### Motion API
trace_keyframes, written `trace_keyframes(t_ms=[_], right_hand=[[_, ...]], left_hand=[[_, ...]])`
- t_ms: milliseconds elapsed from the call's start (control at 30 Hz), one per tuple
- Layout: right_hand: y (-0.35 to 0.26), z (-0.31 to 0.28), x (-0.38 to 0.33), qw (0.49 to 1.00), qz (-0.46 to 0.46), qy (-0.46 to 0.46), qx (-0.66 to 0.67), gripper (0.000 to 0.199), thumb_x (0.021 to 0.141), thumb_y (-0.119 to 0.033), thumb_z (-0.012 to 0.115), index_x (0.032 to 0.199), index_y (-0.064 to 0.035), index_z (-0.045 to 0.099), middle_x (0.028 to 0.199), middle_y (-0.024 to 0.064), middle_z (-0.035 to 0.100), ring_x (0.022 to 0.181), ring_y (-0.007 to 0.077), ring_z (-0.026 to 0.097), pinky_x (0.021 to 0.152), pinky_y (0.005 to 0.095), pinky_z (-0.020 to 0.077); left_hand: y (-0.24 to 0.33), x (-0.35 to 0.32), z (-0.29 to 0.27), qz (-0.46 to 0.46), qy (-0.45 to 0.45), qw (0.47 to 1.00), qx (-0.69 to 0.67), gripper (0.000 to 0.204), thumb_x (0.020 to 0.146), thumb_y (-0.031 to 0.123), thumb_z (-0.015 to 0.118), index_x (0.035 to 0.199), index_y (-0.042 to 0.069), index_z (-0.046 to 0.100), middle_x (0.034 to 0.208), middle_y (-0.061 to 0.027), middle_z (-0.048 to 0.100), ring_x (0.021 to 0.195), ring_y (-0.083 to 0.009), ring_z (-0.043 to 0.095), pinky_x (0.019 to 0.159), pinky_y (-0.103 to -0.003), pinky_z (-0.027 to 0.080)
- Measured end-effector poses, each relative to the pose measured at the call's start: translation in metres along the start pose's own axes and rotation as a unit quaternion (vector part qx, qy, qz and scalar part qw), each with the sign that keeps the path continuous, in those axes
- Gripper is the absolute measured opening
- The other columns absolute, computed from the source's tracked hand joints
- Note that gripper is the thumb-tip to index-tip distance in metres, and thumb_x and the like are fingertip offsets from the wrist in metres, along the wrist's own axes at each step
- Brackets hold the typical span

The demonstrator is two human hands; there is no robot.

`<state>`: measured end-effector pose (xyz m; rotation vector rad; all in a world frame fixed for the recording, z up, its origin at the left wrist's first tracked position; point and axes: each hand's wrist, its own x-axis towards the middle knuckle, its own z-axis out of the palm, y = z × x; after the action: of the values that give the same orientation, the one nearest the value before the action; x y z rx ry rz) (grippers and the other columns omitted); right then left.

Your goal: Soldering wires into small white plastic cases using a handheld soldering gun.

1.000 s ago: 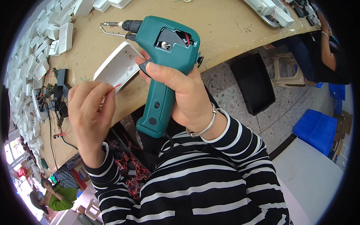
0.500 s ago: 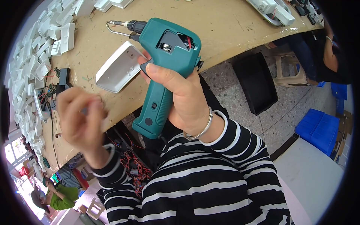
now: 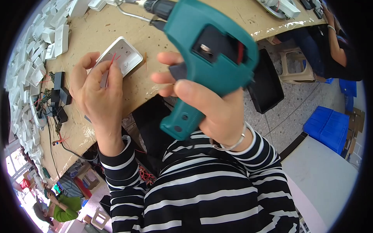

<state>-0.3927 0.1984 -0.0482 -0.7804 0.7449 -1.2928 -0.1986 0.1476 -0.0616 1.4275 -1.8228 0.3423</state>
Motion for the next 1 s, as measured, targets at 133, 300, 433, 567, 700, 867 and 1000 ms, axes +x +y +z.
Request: trace_keyframes(t_ms=[133,300,433,567,700,867,1000], right_hand=[[-0.007,-0.018,-0.027,0.992,-0.045,-0.003,-0.115,0.063,0.087,-0.015,0.06,0.138,0.0056,0.03,0.13,0.0289,0.047,0.099,0.0281,0.064,0.077,0.0355,0.0557],[-0.015,-0.027,-0.061,0.979,-0.007,0.017,-0.204,0.067,0.082,-0.013,0.067,0.135,0.0083,0.033,0.12,0.0279,0.054,0.087,0.0243,0.065,0.074,0.0325,0.0556],[-0.017,-0.025,-0.074,0.969,0.042,-0.009,-0.242,0.063,0.081,-0.012,0.068,0.132,0.0072,0.038,0.117,0.0247,0.056,0.082,0.0225,0.064,0.073,0.0317,0.0549],[-0.011,-0.022,-0.075,0.969,0.037,-0.031,-0.242,0.058,0.081,-0.006,0.066,0.132,0.0062,0.041,0.118,0.023,0.057,0.085,0.0219,0.064,0.074,0.0322,0.0544],[-0.009,-0.018,-0.072,0.973,0.055,-0.027,-0.224,0.057,0.082,-0.004,0.066,0.132,0.0053,0.041,0.119,0.0225,0.056,0.087,0.0214,0.064,0.075,0.0319,0.054],[-0.007,-0.016,-0.068,0.969,0.057,-0.028,-0.237,0.059,0.081,-0.007,0.068,0.133,0.0027,0.042,0.119,0.0217,0.057,0.087,0.0204,0.064,0.075,0.0316,0.0539],[-0.011,-0.015,-0.062,0.965,0.046,-0.036,-0.254,0.059,0.082,-0.008,0.069,0.133,0.0024,0.041,0.118,0.0213,0.057,0.085,0.0199,0.064,0.075,0.0313,0.0541]], left_hand=[[-0.003,0.003,0.004,0.015,-0.004,0.999,0.039,0.004,0.067,0.01,0.069,0.071,0.009,0.069,0.094,-0.001,0.062,0.085,-0.0194,0.056,0.081,-0.033,0.033],[-0.004,0.003,0.007,0.027,-0.01,0.997,0.069,0.004,0.066,0.012,0.068,0.068,0.009,0.069,0.092,0.0,0.06,0.085,-0.0193,0.055,0.081,-0.034,0.031],[-0.003,0.005,0.005,0.023,-0.016,0.998,0.056,0.005,0.067,0.013,0.068,0.067,0.008,0.069,0.092,-0.0007,0.06,0.086,-0.0201,0.055,0.081,-0.035,0.031],[-0.003,0.005,0.005,0.029,-0.012,0.997,0.068,0.005,0.067,0.013,0.068,0.068,0.008,0.069,0.092,-0.0012,0.059,0.087,-0.021,0.054,0.081,-0.036,0.031],[-0.003,0.005,0.007,0.033,-0.009,0.997,0.065,0.005,0.067,0.013,0.068,0.067,0.008,0.069,0.093,-0.001,0.059,0.087,-0.021,0.054,0.081,-0.037,0.031],[-0.003,0.004,0.007,0.025,-0.019,0.997,0.064,0.004,0.067,0.013,0.067,0.067,0.009,0.069,0.094,-0.0006,0.059,0.088,-0.021,0.053,0.082,-0.038,0.031],[-0.003,0.004,0.006,0.025,-0.023,0.998,0.054,0.003,0.068,0.013,0.068,0.067,0.01,0.069,0.094,-0.0004,0.059,0.089,-0.0213,0.053,0.083,-0.039,0.031]])
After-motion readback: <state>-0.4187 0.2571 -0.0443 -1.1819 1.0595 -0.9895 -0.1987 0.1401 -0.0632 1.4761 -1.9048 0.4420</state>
